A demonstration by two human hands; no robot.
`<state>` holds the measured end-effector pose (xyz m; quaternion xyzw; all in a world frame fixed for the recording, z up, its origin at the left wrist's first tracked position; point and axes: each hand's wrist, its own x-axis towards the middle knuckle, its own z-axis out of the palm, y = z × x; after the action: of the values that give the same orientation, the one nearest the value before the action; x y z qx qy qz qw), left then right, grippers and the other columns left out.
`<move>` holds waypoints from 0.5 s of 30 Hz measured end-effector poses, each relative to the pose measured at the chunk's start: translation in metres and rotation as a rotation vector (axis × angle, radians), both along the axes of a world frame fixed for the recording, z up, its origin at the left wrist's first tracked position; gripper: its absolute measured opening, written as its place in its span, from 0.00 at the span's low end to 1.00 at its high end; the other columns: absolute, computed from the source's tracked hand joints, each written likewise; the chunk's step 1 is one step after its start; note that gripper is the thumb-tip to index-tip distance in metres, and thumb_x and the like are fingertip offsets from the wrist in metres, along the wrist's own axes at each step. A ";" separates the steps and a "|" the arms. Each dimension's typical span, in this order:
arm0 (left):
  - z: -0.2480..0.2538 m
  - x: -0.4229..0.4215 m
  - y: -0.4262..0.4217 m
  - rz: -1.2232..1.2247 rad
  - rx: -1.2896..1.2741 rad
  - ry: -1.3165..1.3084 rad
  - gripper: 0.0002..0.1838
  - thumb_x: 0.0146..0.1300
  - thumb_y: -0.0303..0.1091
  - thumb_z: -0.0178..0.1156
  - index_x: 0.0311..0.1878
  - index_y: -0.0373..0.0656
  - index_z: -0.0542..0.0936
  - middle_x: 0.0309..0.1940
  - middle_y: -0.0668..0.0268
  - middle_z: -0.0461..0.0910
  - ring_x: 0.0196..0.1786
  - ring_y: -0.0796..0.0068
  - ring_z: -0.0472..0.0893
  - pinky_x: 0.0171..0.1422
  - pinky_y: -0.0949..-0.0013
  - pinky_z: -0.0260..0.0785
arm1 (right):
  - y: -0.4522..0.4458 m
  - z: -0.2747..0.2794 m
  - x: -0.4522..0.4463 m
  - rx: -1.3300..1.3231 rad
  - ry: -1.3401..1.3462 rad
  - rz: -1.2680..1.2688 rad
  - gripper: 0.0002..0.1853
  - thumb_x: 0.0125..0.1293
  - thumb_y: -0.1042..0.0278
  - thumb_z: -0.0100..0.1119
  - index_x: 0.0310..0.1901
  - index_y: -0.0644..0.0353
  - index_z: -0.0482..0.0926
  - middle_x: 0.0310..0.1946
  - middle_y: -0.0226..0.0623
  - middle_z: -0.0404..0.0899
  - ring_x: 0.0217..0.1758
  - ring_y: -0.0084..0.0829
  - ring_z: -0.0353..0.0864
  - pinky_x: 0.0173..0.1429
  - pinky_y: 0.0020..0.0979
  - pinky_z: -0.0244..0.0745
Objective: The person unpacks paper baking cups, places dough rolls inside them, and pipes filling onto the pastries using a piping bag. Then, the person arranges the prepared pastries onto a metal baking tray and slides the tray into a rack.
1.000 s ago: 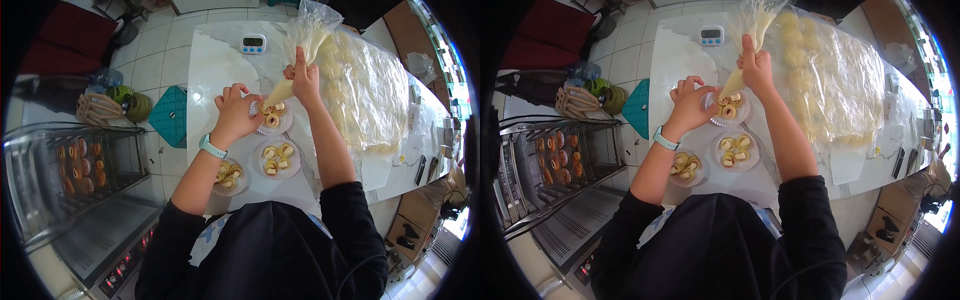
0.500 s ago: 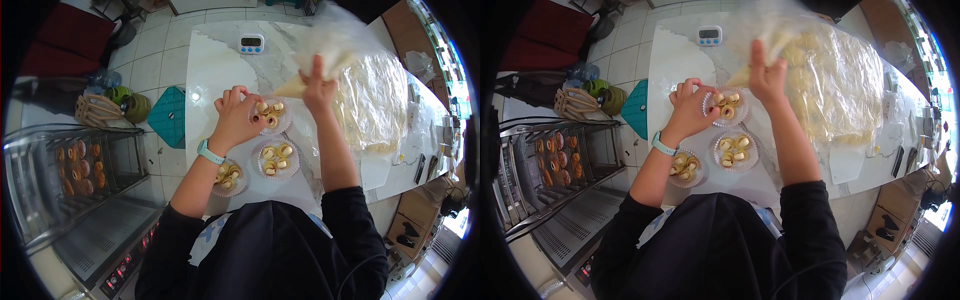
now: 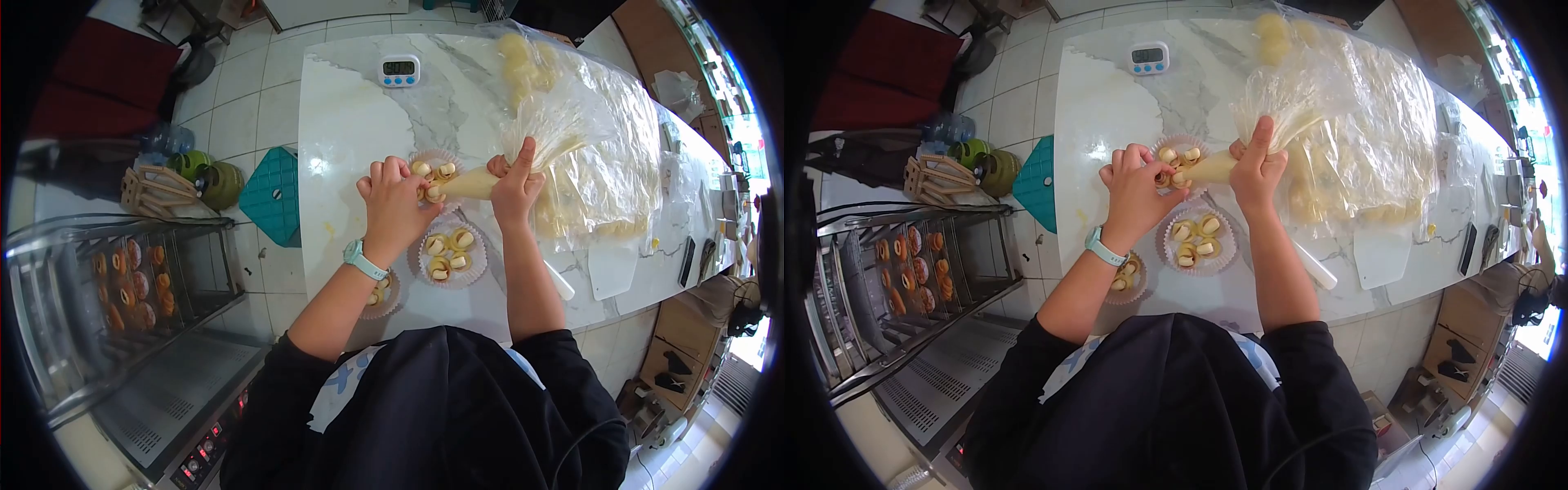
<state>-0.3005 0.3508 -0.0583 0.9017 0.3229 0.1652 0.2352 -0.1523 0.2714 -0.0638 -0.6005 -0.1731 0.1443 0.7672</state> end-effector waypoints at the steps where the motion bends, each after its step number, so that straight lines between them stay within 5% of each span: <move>1: -0.001 0.000 0.000 0.000 0.000 -0.001 0.16 0.36 0.43 0.73 0.29 0.50 0.81 0.39 0.68 0.66 0.47 0.66 0.62 0.49 0.60 0.49 | -0.001 -0.002 0.003 0.031 0.019 0.023 0.25 0.71 0.55 0.45 0.16 0.59 0.62 0.12 0.26 0.55 0.17 0.21 0.51 0.25 0.27 0.56; 6: -0.004 0.002 -0.001 0.010 -0.029 0.001 0.17 0.35 0.44 0.74 0.29 0.50 0.81 0.40 0.68 0.66 0.48 0.66 0.63 0.49 0.60 0.49 | 0.001 0.005 -0.002 -0.096 -0.136 0.002 0.24 0.70 0.54 0.46 0.21 0.63 0.70 0.16 0.29 0.66 0.19 0.18 0.62 0.25 0.25 0.61; 8: -0.003 -0.002 -0.002 0.014 -0.019 -0.030 0.17 0.35 0.44 0.74 0.29 0.51 0.81 0.40 0.68 0.66 0.48 0.65 0.63 0.50 0.60 0.49 | -0.009 0.009 0.003 -0.278 -0.651 0.090 0.21 0.70 0.56 0.46 0.29 0.67 0.74 0.21 0.31 0.73 0.23 0.17 0.69 0.25 0.24 0.64; 12: 0.007 -0.011 0.005 0.099 0.033 -0.072 0.15 0.35 0.43 0.73 0.29 0.53 0.81 0.40 0.68 0.66 0.48 0.65 0.64 0.50 0.60 0.50 | 0.004 0.034 -0.010 -0.062 -0.337 0.005 0.19 0.70 0.57 0.46 0.32 0.66 0.76 0.22 0.29 0.75 0.24 0.19 0.71 0.24 0.25 0.65; 15: 0.006 -0.016 0.010 0.116 0.022 0.016 0.14 0.36 0.41 0.72 0.30 0.53 0.81 0.40 0.68 0.67 0.48 0.66 0.64 0.50 0.60 0.50 | 0.022 0.036 -0.014 -0.061 -0.155 0.102 0.23 0.70 0.54 0.47 0.22 0.62 0.73 0.18 0.26 0.70 0.20 0.15 0.66 0.24 0.23 0.64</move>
<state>-0.3164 0.3611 -0.0521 0.8854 0.3746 0.1748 0.2125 -0.1659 0.2932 -0.0275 -0.6233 -0.2580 0.1412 0.7246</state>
